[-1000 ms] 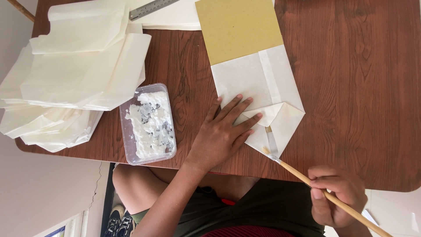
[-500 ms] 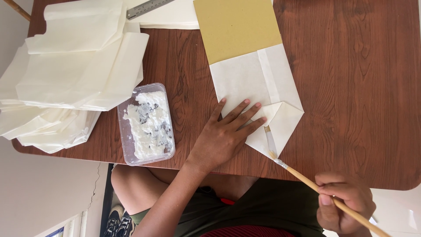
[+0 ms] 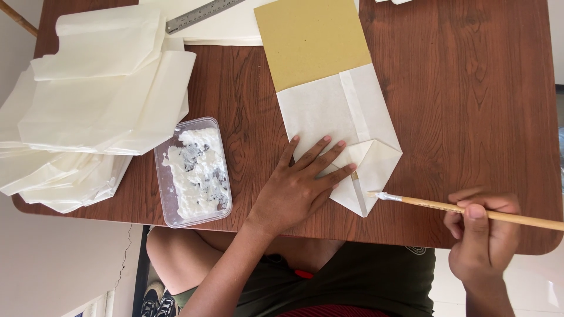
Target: Manually constructing paper bags by folding paper sheets around a template and applying glue with a brush.
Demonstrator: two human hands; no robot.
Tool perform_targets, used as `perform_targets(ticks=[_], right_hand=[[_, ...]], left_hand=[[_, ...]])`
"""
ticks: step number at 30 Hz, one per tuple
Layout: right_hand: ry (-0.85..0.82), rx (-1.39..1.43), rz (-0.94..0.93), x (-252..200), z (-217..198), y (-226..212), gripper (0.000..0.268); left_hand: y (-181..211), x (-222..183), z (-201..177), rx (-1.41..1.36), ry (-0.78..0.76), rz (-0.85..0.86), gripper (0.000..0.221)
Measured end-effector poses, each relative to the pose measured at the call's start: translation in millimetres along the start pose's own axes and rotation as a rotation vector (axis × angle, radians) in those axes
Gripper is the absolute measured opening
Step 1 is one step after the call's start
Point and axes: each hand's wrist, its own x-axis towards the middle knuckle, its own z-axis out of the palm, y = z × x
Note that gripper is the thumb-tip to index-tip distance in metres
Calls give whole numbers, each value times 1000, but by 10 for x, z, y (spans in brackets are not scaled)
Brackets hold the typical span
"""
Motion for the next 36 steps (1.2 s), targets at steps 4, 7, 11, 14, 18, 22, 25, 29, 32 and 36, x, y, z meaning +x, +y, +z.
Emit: perform_targets(ticks=[4, 7, 11, 14, 18, 22, 25, 29, 32, 36], right_hand=[[40, -67, -182, -66, -24, 64, 20], [-53, -95, -346, -223, -284, 495, 31], [-152, -174, -544, -274, -99, 269, 21], [-217, -249, -507, -258, -58, -1, 23], [-184, -135, -333, -363, -155, 130, 37], [-15, -189, -347, -430, -200, 326, 38], [-146, -198, -446, -293, -76, 209, 30], [-169, -173, -446, -299, -83, 188, 22], [-184, -90, -325, -306, -105, 164, 29], [102, -42, -242, -350, 27, 64, 31]], left_hand=[[4, -4, 4, -22, 7, -11, 37], [1, -6, 5, -20, 14, -9, 36], [-9, -8, 27, -11, 20, -5, 37], [-2, -8, 18, -7, 14, -11, 37], [-1, -3, 3, -2, 22, -6, 36], [-2, -9, 15, -14, 24, -13, 36], [4, -15, 8, -9, 22, -14, 37], [-8, -17, 14, -3, 22, -5, 37], [-11, -3, 8, 33, 13, 5, 39], [2, -12, 13, 41, 20, -9, 39]])
